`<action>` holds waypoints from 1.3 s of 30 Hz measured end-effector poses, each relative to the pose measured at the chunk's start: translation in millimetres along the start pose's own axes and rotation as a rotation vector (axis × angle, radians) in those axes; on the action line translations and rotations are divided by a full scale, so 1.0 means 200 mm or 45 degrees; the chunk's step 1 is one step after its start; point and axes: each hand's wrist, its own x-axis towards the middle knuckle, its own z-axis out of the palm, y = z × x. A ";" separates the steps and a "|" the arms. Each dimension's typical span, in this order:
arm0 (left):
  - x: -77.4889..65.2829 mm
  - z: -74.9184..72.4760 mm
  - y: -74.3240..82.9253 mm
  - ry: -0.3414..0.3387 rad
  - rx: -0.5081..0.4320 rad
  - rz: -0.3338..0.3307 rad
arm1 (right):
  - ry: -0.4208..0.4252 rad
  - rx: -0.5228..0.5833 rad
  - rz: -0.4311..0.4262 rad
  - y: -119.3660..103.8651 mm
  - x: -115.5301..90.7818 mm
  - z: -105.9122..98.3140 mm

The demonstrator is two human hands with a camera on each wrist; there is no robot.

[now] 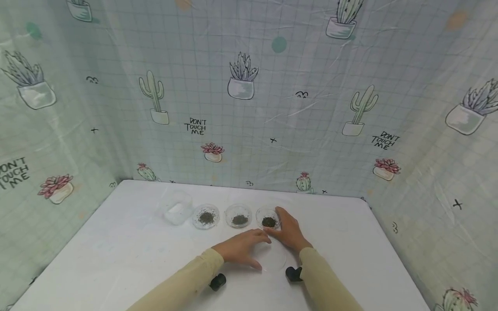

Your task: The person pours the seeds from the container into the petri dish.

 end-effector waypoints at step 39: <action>0.09 0.06 0.06 -0.078 0.092 -0.058 | 0.009 -0.037 -0.017 0.00 0.01 0.00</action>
